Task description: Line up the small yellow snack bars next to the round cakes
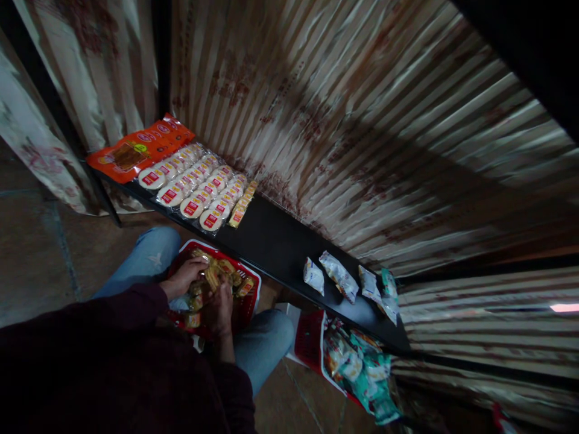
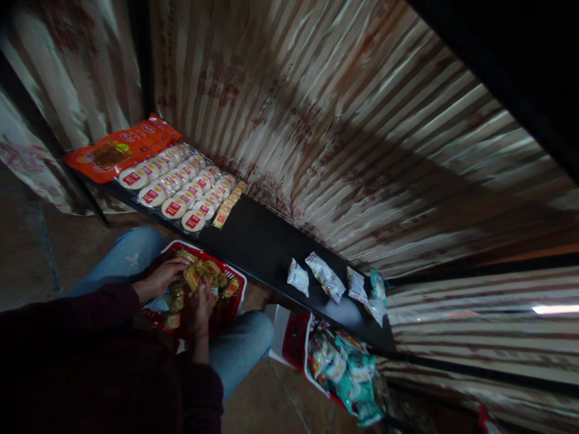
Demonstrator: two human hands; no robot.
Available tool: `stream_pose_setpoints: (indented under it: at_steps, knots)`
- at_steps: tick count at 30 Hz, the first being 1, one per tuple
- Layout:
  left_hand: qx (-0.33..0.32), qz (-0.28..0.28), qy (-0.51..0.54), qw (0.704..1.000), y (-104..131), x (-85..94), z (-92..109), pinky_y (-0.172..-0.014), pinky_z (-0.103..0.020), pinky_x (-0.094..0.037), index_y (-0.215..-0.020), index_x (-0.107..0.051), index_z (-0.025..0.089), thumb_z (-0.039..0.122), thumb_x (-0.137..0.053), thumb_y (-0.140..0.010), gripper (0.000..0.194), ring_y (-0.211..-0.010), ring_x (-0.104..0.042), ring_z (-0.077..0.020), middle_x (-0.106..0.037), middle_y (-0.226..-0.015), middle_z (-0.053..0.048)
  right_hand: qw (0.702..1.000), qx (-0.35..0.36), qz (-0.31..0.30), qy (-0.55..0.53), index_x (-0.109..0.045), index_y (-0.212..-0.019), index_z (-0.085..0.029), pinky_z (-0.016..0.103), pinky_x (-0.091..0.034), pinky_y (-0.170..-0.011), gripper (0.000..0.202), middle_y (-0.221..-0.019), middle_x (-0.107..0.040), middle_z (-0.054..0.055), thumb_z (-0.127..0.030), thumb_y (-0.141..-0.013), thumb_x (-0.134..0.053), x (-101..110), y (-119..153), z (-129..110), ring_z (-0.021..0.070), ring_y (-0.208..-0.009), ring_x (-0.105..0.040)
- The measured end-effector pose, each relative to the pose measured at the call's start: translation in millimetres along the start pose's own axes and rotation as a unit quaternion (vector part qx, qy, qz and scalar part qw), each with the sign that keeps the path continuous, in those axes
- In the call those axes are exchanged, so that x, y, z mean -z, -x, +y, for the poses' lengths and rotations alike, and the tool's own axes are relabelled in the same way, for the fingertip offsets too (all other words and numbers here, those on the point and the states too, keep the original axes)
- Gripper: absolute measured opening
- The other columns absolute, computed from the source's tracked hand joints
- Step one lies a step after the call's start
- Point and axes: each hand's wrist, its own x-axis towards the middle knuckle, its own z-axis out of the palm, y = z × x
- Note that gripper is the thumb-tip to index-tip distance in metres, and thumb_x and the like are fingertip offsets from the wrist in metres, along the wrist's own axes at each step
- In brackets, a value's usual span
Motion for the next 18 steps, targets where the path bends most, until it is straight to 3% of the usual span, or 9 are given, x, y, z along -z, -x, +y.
stream_pose_setpoints:
  at_steps: [3, 8, 18]
  knots:
    - [0.017, -0.027, -0.022, 0.999, 6.6, 7.3, -2.0, -0.064, -0.029, -0.046, -0.067, -0.060, 0.015, 0.030, -0.068, -0.053, 0.022, -0.075, -0.060, -0.0185, -0.064, -0.073, -0.003, 0.999, -0.021, 0.016, -0.018, -0.046, -0.131, -0.020, 0.034, -0.052, -0.086, 0.048, -0.128, -0.057, 0.011, -0.045, -0.091, -0.036, 6.3, -6.7, 9.3, 0.0196, -0.111, -0.059]
    - [0.033, -0.045, -0.031, 0.998, 15.9, 10.4, -5.7, -0.063, -0.029, -0.047, -0.079, -0.064, 0.015, 0.037, -0.068, -0.056, 0.032, -0.082, -0.060, -0.0209, -0.065, -0.083, -0.005, 0.999, 0.005, 0.037, -0.020, -0.046, -0.131, -0.019, 0.037, -0.051, -0.089, 0.047, -0.126, -0.058, 0.012, -0.040, -0.089, -0.042, 8.8, -14.2, 21.9, 0.0199, -0.112, -0.058]
    - [-0.015, -0.050, -0.145, 0.988, 22.4, 14.4, -17.6, -0.062, -0.028, -0.042, -0.077, -0.065, 0.014, 0.031, -0.069, -0.053, 0.030, -0.070, -0.057, -0.0173, -0.063, -0.072, -0.003, 0.995, 0.009, 0.044, -0.088, -0.051, -0.125, -0.020, 0.039, -0.049, -0.092, 0.049, -0.122, -0.059, 0.012, -0.040, -0.081, -0.052, 7.9, -11.2, 23.1, 0.0197, -0.109, -0.058]
